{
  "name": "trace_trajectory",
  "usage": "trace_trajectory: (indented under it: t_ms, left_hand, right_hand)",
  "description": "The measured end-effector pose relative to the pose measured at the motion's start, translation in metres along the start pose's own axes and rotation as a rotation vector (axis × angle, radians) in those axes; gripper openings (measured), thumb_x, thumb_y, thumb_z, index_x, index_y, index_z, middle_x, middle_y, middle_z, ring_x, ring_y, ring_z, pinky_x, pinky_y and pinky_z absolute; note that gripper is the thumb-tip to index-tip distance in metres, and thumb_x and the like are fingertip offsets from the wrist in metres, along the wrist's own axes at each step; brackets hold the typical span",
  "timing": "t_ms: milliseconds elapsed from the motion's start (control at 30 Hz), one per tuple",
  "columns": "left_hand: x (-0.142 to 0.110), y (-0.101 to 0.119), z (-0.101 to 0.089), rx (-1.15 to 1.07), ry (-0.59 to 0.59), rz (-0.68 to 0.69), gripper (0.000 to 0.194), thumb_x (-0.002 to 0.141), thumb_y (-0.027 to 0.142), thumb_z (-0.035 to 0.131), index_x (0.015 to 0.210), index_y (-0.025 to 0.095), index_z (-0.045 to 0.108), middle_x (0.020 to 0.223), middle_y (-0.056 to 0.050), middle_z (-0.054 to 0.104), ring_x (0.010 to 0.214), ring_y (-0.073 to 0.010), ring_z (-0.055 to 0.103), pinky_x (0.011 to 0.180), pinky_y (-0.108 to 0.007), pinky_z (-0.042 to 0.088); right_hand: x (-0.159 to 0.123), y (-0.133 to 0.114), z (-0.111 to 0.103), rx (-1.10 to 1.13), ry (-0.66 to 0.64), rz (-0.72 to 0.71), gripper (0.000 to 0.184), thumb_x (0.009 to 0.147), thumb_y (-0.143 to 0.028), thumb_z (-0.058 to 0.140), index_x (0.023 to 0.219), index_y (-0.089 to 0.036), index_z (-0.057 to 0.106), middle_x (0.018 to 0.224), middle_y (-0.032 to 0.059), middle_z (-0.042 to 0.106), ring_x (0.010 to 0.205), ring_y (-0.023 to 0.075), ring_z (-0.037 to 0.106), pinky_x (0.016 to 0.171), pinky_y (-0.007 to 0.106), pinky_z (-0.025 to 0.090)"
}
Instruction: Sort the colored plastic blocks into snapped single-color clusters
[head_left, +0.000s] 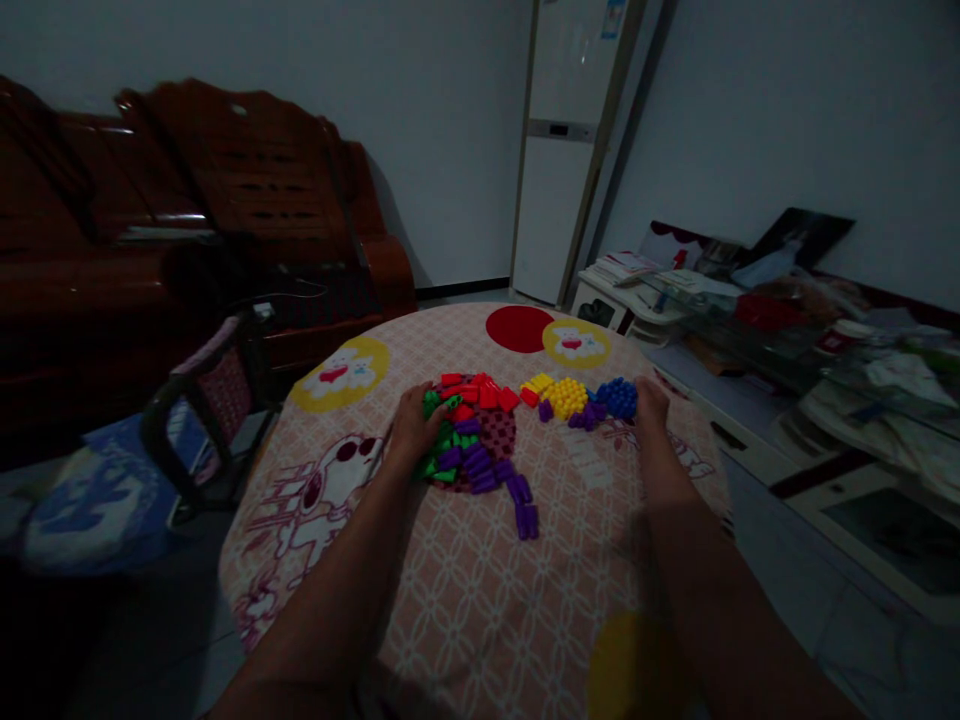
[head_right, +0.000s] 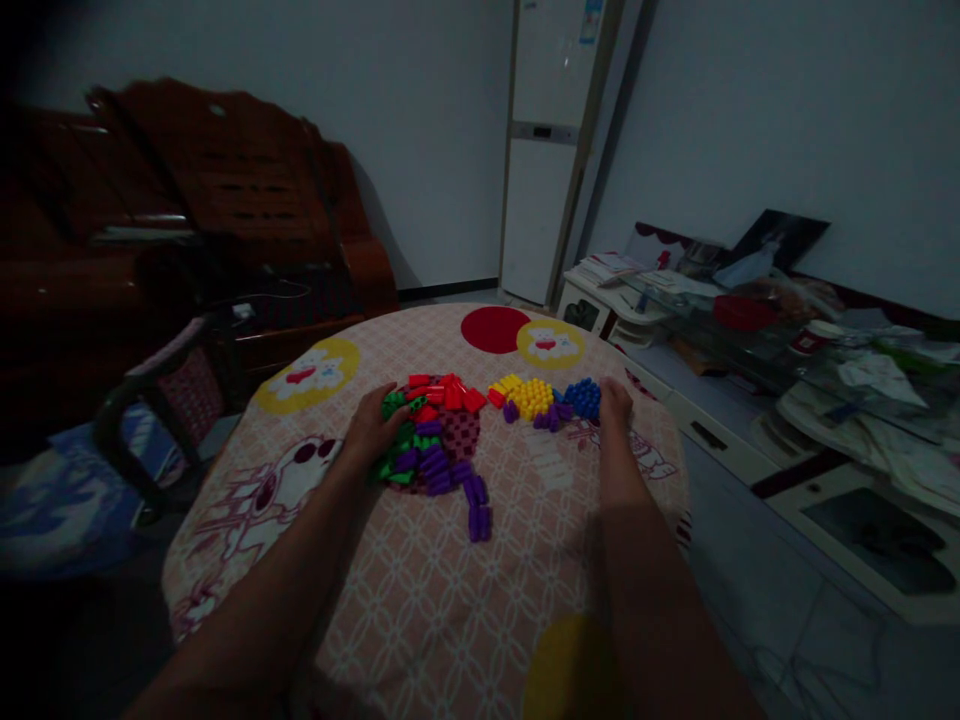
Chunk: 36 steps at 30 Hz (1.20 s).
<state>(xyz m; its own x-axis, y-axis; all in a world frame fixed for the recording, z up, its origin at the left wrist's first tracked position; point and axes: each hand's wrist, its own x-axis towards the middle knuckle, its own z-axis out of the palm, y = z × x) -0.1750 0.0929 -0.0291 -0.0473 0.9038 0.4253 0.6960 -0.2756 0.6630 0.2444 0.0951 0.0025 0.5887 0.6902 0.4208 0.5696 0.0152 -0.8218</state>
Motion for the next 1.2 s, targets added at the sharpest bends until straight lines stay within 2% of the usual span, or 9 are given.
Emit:
trace_trajectory:
  t_ms: [100, 233, 400, 667, 767, 900, 967, 1067, 1200]
  left_hand:
    - [0.0, -0.003, 0.001, -0.017, -0.016, 0.014, 0.051, 0.084, 0.039, 0.06, 0.13, 0.016, 0.059, 0.134, -0.016, 0.06, 0.128, -0.0314, 0.054, 0.115, -0.052, 0.039]
    - [0.0, -0.002, 0.0, -0.061, -0.015, 0.009, 0.05, 0.084, 0.04, 0.06, 0.128, 0.017, 0.061, 0.133, -0.015, 0.062, 0.129, -0.031, 0.054, 0.115, -0.052, 0.04]
    - [-0.003, 0.0, -0.003, -0.171, 0.01, -0.052, 0.048, 0.087, 0.044, 0.057, 0.127, 0.018, 0.063, 0.134, -0.013, 0.062, 0.129, -0.0291, 0.055, 0.115, -0.049, 0.039]
    - [0.008, 0.008, -0.005, -0.447, -0.006, -0.144, 0.054, 0.09, 0.051, 0.051, 0.13, 0.016, 0.062, 0.135, -0.014, 0.063, 0.125, -0.0285, 0.058, 0.112, -0.048, 0.043]
    - [0.016, 0.018, -0.01, -0.449, -0.04, -0.144, 0.053, 0.092, 0.048, 0.047, 0.131, 0.016, 0.062, 0.139, -0.013, 0.061, 0.13, -0.0281, 0.055, 0.116, -0.048, 0.038]
    - [0.014, 0.028, -0.026, -0.385, -0.017, -0.165, 0.055, 0.093, 0.049, 0.044, 0.135, 0.017, 0.061, 0.141, -0.012, 0.06, 0.129, -0.028, 0.056, 0.112, -0.047, 0.043]
    - [0.005, 0.031, -0.039, -0.284, -0.03, -0.17, 0.057, 0.092, 0.052, 0.045, 0.135, 0.017, 0.061, 0.14, -0.013, 0.061, 0.126, -0.0285, 0.058, 0.11, -0.047, 0.044]
    - [-0.018, 0.033, -0.058, -0.109, -0.09, -0.153, 0.061, 0.091, 0.057, 0.045, 0.134, 0.017, 0.061, 0.139, -0.014, 0.061, 0.128, -0.0303, 0.056, 0.111, -0.048, 0.043]
    - [-0.058, 0.034, -0.074, 0.041, -0.243, -0.156, 0.083, 0.078, 0.065, 0.064, 0.144, 0.017, 0.051, 0.143, -0.017, 0.057, 0.132, -0.0351, 0.054, 0.111, -0.05, 0.043]
  right_hand:
    - [-0.019, -0.013, 0.028, 0.132, -0.106, 0.091, 0.043, 0.081, -0.047, 0.062, 0.104, -0.013, 0.074, 0.097, 0.0149, 0.077, 0.089, 0.0275, 0.073, 0.08, 0.043, 0.06]
    - [-0.055, -0.047, 0.072, 0.423, -0.48, 0.206, 0.051, 0.074, -0.047, 0.07, 0.111, -0.013, 0.073, 0.105, 0.0122, 0.077, 0.099, 0.0265, 0.071, 0.093, 0.044, 0.056]
    - [-0.099, -0.101, 0.115, 0.614, -0.593, 0.16, 0.042, 0.078, -0.047, 0.068, 0.108, -0.018, 0.075, 0.119, 0.008, 0.074, 0.117, 0.0249, 0.065, 0.106, 0.041, 0.048]
    - [-0.135, -0.16, 0.106, 0.789, -1.007, 0.105, 0.049, 0.078, -0.055, 0.07, 0.118, -0.026, 0.071, 0.129, 0.0056, 0.069, 0.116, 0.0261, 0.065, 0.081, 0.037, 0.06]
    - [-0.124, -0.153, 0.085, 0.772, -0.864, 0.1, 0.046, 0.077, -0.054, 0.071, 0.111, -0.024, 0.073, 0.118, 0.0077, 0.074, 0.109, 0.0248, 0.068, 0.083, 0.036, 0.059]
    - [-0.112, -0.116, 0.056, 0.679, -0.379, 0.187, 0.04, 0.079, -0.052, 0.064, 0.096, -0.018, 0.074, 0.099, 0.0097, 0.077, 0.098, 0.0238, 0.071, 0.087, 0.039, 0.055]
    - [-0.121, -0.094, 0.047, 0.569, -0.242, 0.255, 0.04, 0.079, -0.052, 0.061, 0.091, -0.016, 0.073, 0.091, 0.0099, 0.077, 0.091, 0.0238, 0.071, 0.086, 0.04, 0.055]
    - [-0.151, -0.073, 0.044, 0.463, -0.259, 0.263, 0.041, 0.079, -0.05, 0.059, 0.095, -0.016, 0.074, 0.097, 0.0098, 0.077, 0.094, 0.0244, 0.07, 0.089, 0.04, 0.054]
    - [-0.189, -0.084, 0.055, 0.383, -0.384, 0.174, 0.041, 0.084, -0.045, 0.053, 0.109, -0.02, 0.073, 0.114, 0.0079, 0.075, 0.109, 0.0237, 0.067, 0.101, 0.039, 0.049]
